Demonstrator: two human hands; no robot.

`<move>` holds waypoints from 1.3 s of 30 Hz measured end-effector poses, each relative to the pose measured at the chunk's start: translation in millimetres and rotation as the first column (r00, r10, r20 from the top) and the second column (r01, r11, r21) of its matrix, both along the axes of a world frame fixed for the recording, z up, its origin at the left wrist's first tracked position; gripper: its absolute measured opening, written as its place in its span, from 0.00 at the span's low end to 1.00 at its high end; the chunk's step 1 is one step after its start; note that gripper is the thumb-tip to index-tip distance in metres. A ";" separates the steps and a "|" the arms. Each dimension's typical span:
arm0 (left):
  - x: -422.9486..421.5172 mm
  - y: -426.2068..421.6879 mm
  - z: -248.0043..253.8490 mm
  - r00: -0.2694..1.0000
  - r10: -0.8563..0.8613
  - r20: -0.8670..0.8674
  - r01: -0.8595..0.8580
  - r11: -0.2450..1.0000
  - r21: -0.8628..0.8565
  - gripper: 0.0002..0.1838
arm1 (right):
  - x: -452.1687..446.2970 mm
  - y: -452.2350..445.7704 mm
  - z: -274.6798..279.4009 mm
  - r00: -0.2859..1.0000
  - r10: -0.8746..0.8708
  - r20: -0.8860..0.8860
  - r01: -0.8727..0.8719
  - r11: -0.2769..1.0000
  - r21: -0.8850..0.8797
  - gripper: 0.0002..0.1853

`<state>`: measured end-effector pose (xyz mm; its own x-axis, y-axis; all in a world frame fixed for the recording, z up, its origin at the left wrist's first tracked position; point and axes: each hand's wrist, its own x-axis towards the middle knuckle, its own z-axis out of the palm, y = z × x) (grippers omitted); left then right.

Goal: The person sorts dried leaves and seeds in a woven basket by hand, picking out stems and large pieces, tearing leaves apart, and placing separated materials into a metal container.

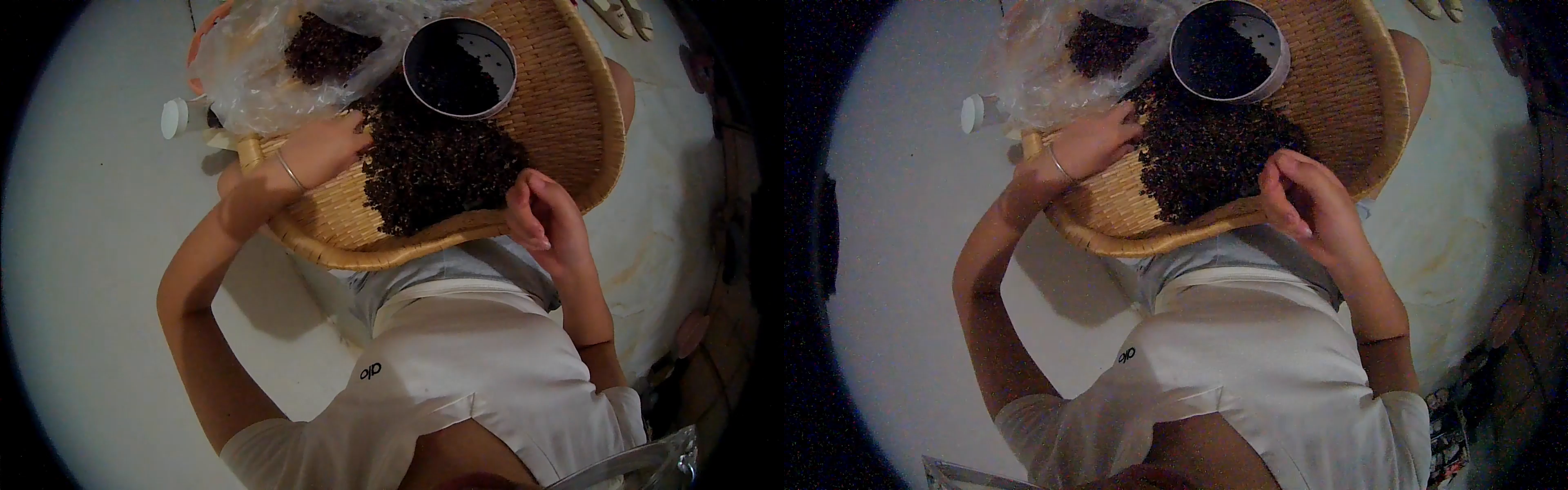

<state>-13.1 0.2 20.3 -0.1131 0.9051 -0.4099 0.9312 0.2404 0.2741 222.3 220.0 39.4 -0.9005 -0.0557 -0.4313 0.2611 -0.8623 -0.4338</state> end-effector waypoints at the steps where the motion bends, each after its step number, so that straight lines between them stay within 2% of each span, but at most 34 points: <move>1: -3.0 -0.4 -0.4 0.999 0.022 0.046 -0.023 1.000 0.020 0.08 | -0.2 0.2 0.5 1.000 -0.001 0.000 0.001 1.000 0.000 0.15; 6: -16.7 -5.8 6.2 0.973 0.087 0.212 -0.116 0.985 0.125 0.08 | 0.8 1.4 -2.8 1.000 -0.008 -0.023 0.009 1.000 0.011 0.15; 7: -16.9 -6.3 10.2 0.861 0.288 0.420 -0.313 0.950 -0.008 0.08 | 0.6 1.4 -2.3 1.000 -0.009 -0.024 0.009 1.000 0.012 0.15; 8: -16.5 -6.2 15.0 0.668 0.474 0.574 -0.462 0.868 -0.179 0.08 | 0.2 1.4 -1.0 1.000 -0.006 -0.020 0.006 1.000 0.006 0.15; 9: -15.3 -4.6 22.6 0.669 0.473 0.574 -0.462 0.869 -0.178 0.08 | -0.2 1.2 -0.2 1.000 -0.003 -0.017 0.003 1.000 -0.001 0.15; 11: -12.2 -2.1 37.6 0.241 0.660 0.712 -0.592 0.681 -0.431 0.08 | 0.7 -1.7 -1.5 1.000 0.020 0.005 -0.021 0.999 0.039 0.15; 13: -11.8 -2.7 41.8 0.205 0.634 0.745 -0.603 0.682 -0.414 0.08 | -0.6 -4.4 -2.6 0.999 0.042 0.025 -0.044 0.996 0.075 0.15; 15: -10.8 -3.3 45.1 0.167 0.605 0.778 -0.614 0.682 -0.398 0.08 | -6.2 -9.8 -2.8 0.990 0.135 0.030 -0.137 0.989 0.050 0.14; 17: -8.9 -4.1 48.4 0.097 0.577 0.811 -0.606 0.680 -0.412 0.10 | -14.1 -19.0 -9.2 0.990 0.140 0.017 -0.140 0.990 -0.003 0.14; 20: -0.2 -2.8 56.3 0.062 0.523 0.850 -0.598 0.702 -0.388 0.14 | -30.1 -39.3 -11.4 0.990 0.139 0.001 -0.138 0.983 -0.122 0.16; 22: 12.2 2.4 66.4 0.090 0.519 0.850 -0.605 0.707 -0.367 0.15 | -39.9 -54.9 -12.8 0.991 0.135 -0.002 -0.133 0.974 -0.185 0.19; 24: 24.4 4.2 74.2 0.116 0.514 0.850 -0.611 0.712 -0.347 0.16 | -46.1 -68.8 -18.5 0.985 0.171 -0.017 -0.163 0.902 -0.399 0.23; 26: 32.2 2.3 78.3 0.191 0.470 0.862 -0.511 0.797 -0.321 0.21 | -47.9 -74.7 -20.5 0.983 0.177 -0.048 -0.181 0.893 -0.412 0.23; 27: 29.5 -1.5 77.7 0.189 0.470 0.862 -0.514 0.796 -0.321 0.21 | -48.1 -76.5 -20.5 0.980 0.182 -0.081 -0.199 0.882 -0.428 0.23; 28: 23.8 -8.0 76.4 0.191 0.462 0.866 -0.499 0.805 -0.320 0.21 | -45.5 -75.2 -15.3 0.985 0.172 -0.010 -0.163 0.912 -0.376 0.19; 29: 18.5 -12.4 75.4 0.193 0.454 0.870 -0.485 0.815 -0.318 0.21 | -42.4 -71.2 -17.7 0.985 0.175 -0.007 -0.165 0.912 -0.377 0.19; 30: 14.2 -14.7 75.1 0.189 0.453 0.871 -0.487 0.814 -0.318 0.21 | -38.5 -65.6 -20.0 0.989 0.144 0.038 -0.124 0.935 -0.332 0.16; 32: 5.7 -16.2 74.3 0.293 0.568 0.769 -0.627 0.721 -0.294 0.19 | -32.5 -54.9 -15.3 0.986 0.073 0.148 -0.027 0.956 -0.293 0.11; 36: -5.2 -16.1 57.6 0.308 0.630 0.714 -0.630 0.697 -0.343 0.18 | -30.1 -42.0 -9.3 0.986 0.016 0.165 0.033 0.958 -0.285 0.12; 39: -10.1 -13.9 43.3 0.237 0.615 0.752 -0.605 0.700 -0.381 0.16 | -34.3 -40.8 -4.7 0.983 0.009 0.182 0.048 0.950 -0.310 0.12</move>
<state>-23.2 -13.7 63.6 -0.2625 0.7131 -0.6501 -0.1328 0.6406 0.7563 188.0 179.2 34.6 -0.8125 -0.1962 -0.5490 0.2911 -0.9524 -0.0903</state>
